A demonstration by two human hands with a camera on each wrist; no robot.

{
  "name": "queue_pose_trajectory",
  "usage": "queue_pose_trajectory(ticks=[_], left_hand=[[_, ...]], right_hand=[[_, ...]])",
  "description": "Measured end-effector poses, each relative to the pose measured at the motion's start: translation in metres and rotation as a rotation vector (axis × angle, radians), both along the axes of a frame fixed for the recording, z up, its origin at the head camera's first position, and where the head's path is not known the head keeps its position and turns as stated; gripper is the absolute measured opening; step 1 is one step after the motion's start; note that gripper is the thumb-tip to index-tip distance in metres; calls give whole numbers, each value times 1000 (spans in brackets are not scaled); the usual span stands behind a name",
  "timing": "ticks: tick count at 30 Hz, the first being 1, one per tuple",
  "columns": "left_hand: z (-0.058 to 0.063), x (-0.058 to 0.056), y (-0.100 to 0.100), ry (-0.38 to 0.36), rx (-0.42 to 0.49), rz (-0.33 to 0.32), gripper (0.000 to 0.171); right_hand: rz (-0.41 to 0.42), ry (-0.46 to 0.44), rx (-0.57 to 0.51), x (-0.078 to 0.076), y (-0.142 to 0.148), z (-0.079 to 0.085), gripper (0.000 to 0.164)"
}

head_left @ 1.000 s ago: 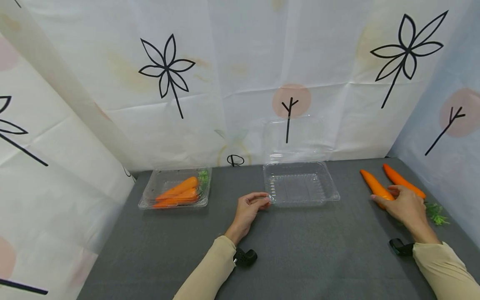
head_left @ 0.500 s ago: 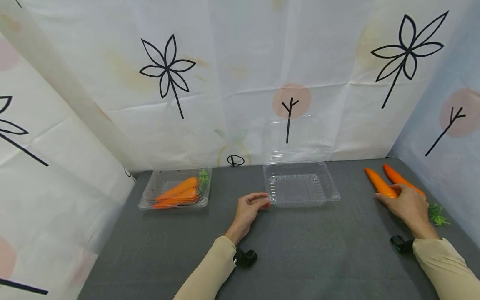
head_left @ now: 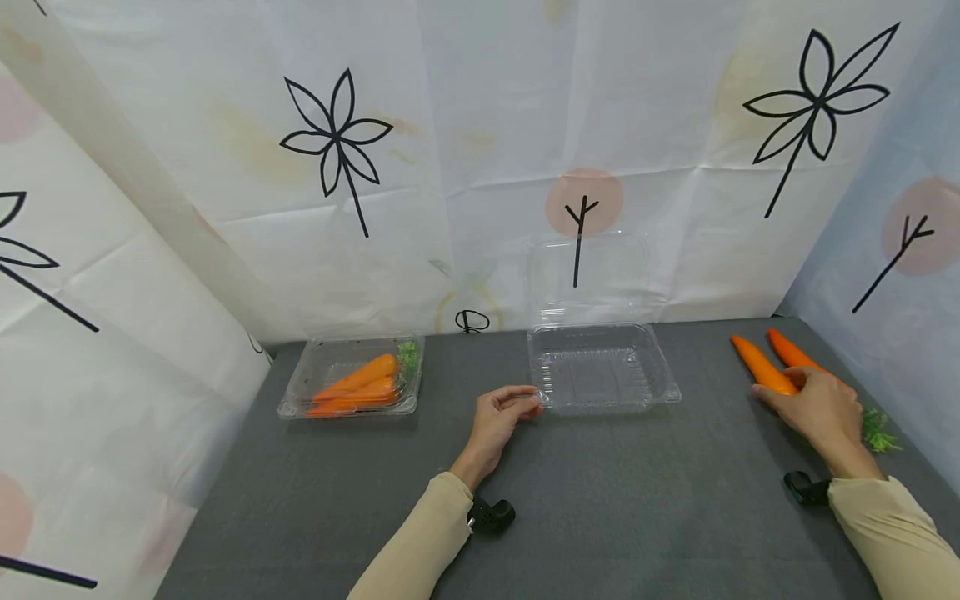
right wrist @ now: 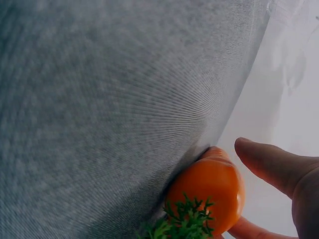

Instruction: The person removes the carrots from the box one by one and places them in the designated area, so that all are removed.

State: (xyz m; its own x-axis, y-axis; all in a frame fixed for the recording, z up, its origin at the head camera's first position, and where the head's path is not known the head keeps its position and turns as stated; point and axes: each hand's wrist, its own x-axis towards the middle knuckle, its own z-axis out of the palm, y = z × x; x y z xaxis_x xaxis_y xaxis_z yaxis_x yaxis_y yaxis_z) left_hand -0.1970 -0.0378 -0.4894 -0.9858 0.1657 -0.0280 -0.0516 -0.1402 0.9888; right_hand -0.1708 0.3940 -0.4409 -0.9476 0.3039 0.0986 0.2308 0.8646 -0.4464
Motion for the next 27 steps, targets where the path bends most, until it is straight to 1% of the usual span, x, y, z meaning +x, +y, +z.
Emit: queue_pose_trajectory(ticks=[5, 10, 15, 22, 27], left_hand=[[0, 0, 1, 5, 3, 5, 27], [1, 1, 1, -1, 11, 11, 26], [1, 0, 1, -4, 19, 8, 26], [1, 0, 1, -18, 33, 14, 26], [2, 2, 0, -12, 24, 27, 27]], right_hand=[[-20, 5, 11, 1, -1, 2, 72], [-30, 20, -24, 6, -6, 6, 72], [-14, 59, -77, 12, -14, 9, 73], [10, 139, -108, 18, -31, 14, 73], [40, 143, -142, 20, -47, 17, 74]])
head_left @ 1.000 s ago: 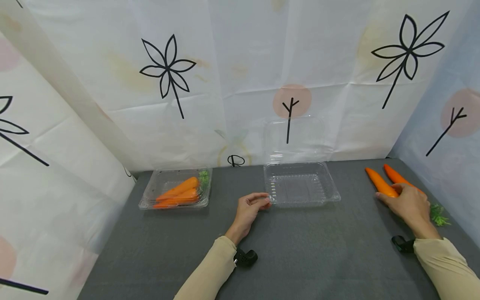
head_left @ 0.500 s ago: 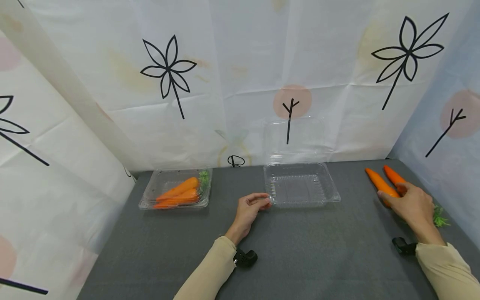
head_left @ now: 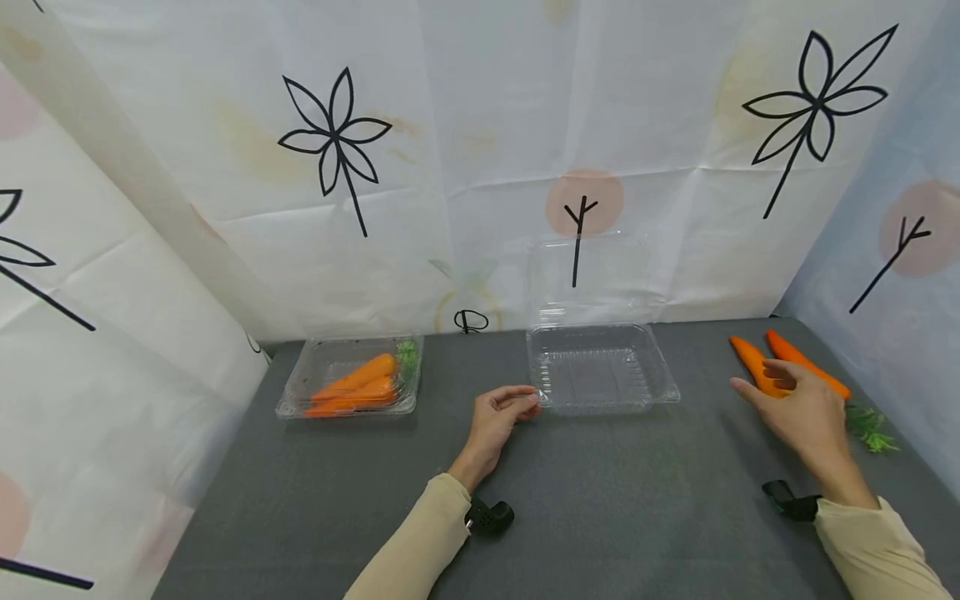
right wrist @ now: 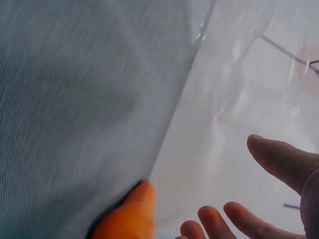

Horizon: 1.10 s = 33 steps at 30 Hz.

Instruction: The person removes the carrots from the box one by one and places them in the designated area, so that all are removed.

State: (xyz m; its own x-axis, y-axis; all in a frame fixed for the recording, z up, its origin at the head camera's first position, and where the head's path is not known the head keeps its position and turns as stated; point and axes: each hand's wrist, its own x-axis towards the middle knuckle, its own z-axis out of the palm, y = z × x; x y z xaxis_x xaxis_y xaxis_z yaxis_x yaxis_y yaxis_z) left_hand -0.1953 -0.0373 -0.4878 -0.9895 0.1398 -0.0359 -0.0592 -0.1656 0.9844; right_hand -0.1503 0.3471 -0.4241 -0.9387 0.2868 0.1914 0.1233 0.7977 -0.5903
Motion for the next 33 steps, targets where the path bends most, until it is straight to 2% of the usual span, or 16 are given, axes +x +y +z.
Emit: queue_pose_trajectory(ticks=[3, 9, 14, 17, 23, 28, 33], left_hand=[[1, 3, -1, 21, -22, 9, 26], [6, 9, -6, 64, -43, 55, 28], [13, 15, -17, 122, -87, 95, 32], [18, 19, -27, 166, -112, 105, 32], [30, 23, -48, 240, -103, 154, 30], [43, 26, -69, 329, -149, 193, 27], [58, 25, -95, 382, -165, 263, 26]], right_hand=[[21, 16, -5, 2, -11, 1, 71], [107, 133, -8, 6, -37, 4, 58], [184, 159, -54, 8, -58, 5, 57], [217, 166, -77, 10, -71, 5, 55], [274, 182, -130, 10, -100, 5, 53], [320, 185, -190, 9, -124, 7, 50], [359, 192, -232, 9, -144, 7, 49]])
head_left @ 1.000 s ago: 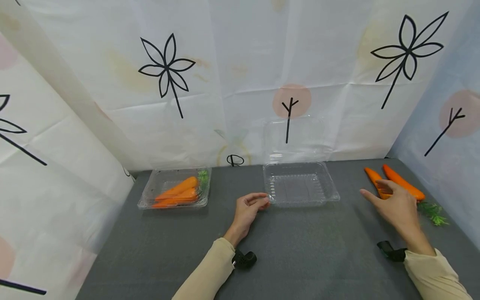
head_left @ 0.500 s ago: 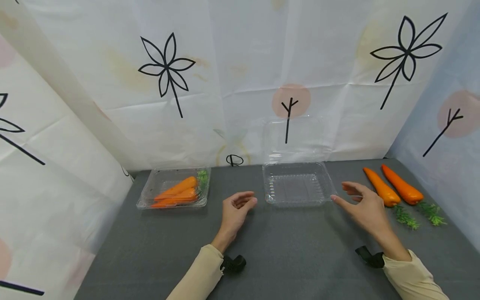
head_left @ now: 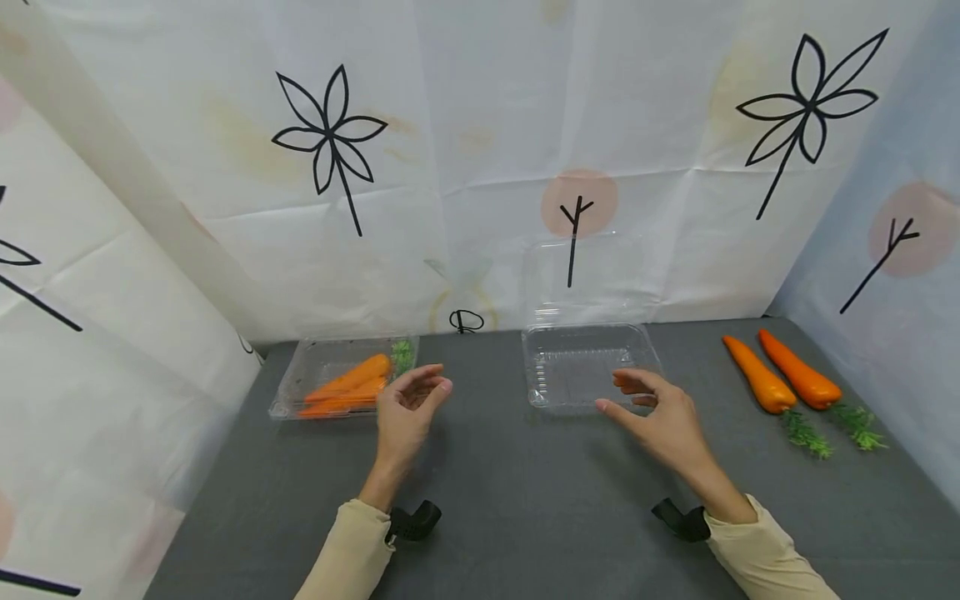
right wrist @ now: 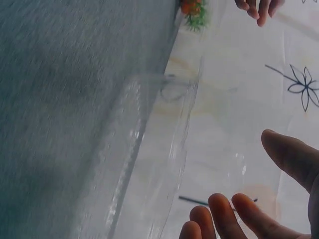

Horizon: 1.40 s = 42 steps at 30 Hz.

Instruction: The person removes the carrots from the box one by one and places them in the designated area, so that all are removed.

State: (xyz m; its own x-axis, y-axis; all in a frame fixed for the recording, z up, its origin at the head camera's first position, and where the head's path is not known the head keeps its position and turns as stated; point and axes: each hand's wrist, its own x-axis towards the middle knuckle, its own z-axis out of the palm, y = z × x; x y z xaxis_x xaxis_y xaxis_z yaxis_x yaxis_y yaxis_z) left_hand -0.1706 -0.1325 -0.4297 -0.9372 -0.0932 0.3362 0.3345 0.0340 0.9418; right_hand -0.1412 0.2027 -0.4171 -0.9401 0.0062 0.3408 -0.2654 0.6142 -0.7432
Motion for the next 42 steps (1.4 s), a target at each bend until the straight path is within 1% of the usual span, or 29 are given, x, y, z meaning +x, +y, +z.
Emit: queue_pose_trajectory(ticks=[4, 7, 9, 11, 14, 17, 20, 25, 28, 32, 33, 35, 37, 39, 42], left_hand=[[8, -3, -24, 6, 21, 74, 29], [15, -5, -43, 22, 32, 144, 29], [19, -6, -55, 31, 26, 192, 28], [21, -7, -67, 44, 2, 253, 27], [23, -8, -86, 60, -25, 331, 28], [22, -9, -104, 80, -24, 419, 29], [20, -11, -122, 76, -12, 509, 29], [15, -13, -148, 38, 16, 652, 27], [11, -15, -161, 19, 35, 718, 27], [3, -15, -174, -29, 61, 763, 31], [1, -15, -176, -51, 61, 770, 33], [-4, -15, -180, -103, 96, 770, 36], [-8, -16, -182, -170, 136, 758, 38], [-13, -16, -184, -232, 202, 731, 35], [-20, -18, -188, -292, 284, 682, 27]], right_hand=[[37, 16, -38, -1, -17, -2, 48], [72, 33, -79, -3, -30, -4, 47], [101, 46, -104, -4, -40, -5, 48], [132, 53, -127, -4, -51, -6, 47], [163, 48, -147, -4, -69, -8, 47], [201, 35, -147, -2, -88, -11, 46], [256, 19, -146, -2, -106, -16, 45], [326, -28, -168, -3, -131, -23, 44], [363, -66, -193, -6, -144, -26, 45], [409, -141, -228, -14, -159, -32, 48], [419, -162, -237, -16, -163, -33, 49], [432, -203, -253, -21, -170, -36, 51], [438, -239, -270, -27, -178, -39, 53], [432, -271, -281, -33, -187, -43, 55], [422, -322, -305, -41, -199, -48, 58]])
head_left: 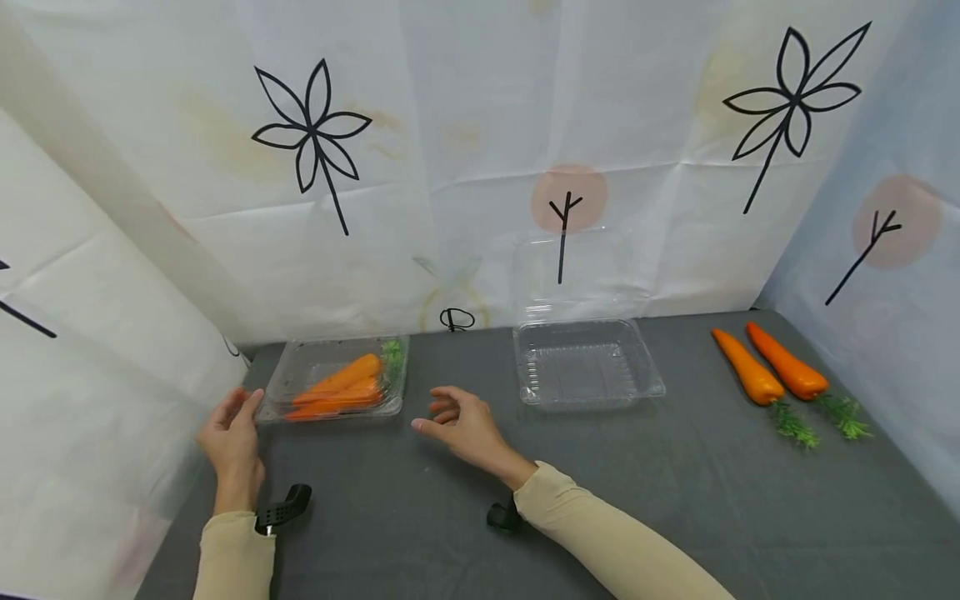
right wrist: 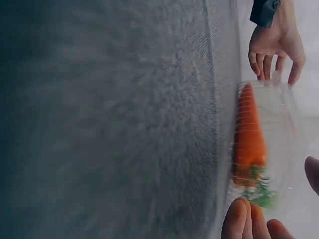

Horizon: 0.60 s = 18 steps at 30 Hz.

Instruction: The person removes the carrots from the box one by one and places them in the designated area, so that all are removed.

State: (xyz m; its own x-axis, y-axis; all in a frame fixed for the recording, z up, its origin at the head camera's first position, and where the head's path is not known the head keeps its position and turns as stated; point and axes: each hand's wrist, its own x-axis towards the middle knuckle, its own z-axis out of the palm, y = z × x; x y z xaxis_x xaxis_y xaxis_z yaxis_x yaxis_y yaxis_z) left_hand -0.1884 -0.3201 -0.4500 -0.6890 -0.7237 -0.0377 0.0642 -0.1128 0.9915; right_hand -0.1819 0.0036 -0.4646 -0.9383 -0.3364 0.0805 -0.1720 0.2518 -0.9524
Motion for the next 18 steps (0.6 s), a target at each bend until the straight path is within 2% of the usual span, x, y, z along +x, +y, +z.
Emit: queue_pose_trajectory(ticks=[4, 9, 15, 18], left_hand=[[-7, -1, -3, 17, 98, -44, 17], [-12, -2, -5, 69, 228, -54, 13], [-19, -3, -5, 73, 218, -56, 28], [-20, -4, -4, 74, 208, -57, 21]], right_hand=[[-14, -56, -31, -8, -14, -3, 63], [-34, -90, -75, -15, -26, -4, 65], [-8, -65, -64, -16, -37, -7, 53], [7, -55, -68, -14, -39, -7, 46]])
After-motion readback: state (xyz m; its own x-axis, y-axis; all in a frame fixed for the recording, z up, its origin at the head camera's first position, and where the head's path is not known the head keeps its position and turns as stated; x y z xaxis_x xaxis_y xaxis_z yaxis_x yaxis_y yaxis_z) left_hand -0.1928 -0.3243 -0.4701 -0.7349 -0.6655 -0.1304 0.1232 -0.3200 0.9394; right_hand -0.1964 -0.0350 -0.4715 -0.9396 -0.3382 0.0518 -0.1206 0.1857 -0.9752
